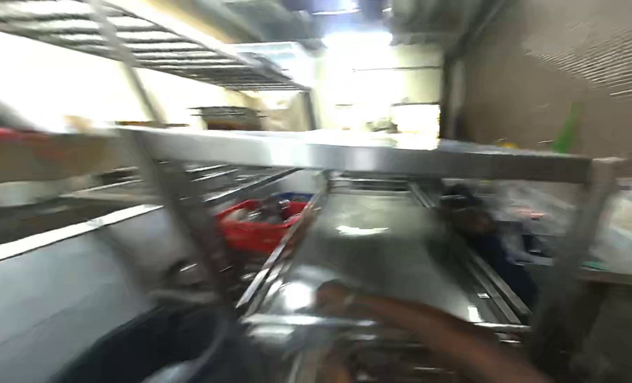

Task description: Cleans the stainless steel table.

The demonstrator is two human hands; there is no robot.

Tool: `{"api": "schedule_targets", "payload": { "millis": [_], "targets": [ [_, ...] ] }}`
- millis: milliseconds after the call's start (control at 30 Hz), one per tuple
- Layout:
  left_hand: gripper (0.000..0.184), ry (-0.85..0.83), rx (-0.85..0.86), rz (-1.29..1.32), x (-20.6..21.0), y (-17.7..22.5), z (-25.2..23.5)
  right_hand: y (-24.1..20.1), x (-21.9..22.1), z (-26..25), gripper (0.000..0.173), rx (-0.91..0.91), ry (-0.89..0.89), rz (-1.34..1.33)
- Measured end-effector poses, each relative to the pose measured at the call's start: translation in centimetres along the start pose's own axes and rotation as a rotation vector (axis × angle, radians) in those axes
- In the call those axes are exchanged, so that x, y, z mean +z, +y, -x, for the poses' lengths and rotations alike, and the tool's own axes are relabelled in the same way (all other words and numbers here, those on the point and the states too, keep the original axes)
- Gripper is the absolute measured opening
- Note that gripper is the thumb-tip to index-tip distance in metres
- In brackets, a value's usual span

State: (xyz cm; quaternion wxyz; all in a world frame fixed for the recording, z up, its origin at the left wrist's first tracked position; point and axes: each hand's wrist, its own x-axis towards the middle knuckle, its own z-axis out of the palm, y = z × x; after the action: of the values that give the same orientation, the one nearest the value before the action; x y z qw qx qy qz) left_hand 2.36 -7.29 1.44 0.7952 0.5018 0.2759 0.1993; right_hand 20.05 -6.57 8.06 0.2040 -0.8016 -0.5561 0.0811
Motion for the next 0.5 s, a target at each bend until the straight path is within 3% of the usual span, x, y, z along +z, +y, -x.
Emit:
{"api": "schedule_targets", "payload": {
  "millis": [67,167,300,500],
  "targets": [
    [0.048,0.163,0.046,0.124,-0.1,-0.8,-2.3,-0.3,0.6,-1.5,0.032,-0.003,0.009,-0.058],
    [0.07,0.239,0.148,0.244,-2.1,-1.4,-5.9,-3.0,-0.1,-3.0,0.025,0.039,-0.011,-0.147],
    [0.059,0.283,0.207,0.308,-5.1,-0.3,-8.2,-5.2,0.7,-7.3,0.018,0.066,-0.026,-0.096],
    [0.041,0.305,0.229,0.088,-8.2,2.7,-10.6,-8.4,0.8,-11.1,0.027,0.13,-0.032,-0.101]
  ]
}}
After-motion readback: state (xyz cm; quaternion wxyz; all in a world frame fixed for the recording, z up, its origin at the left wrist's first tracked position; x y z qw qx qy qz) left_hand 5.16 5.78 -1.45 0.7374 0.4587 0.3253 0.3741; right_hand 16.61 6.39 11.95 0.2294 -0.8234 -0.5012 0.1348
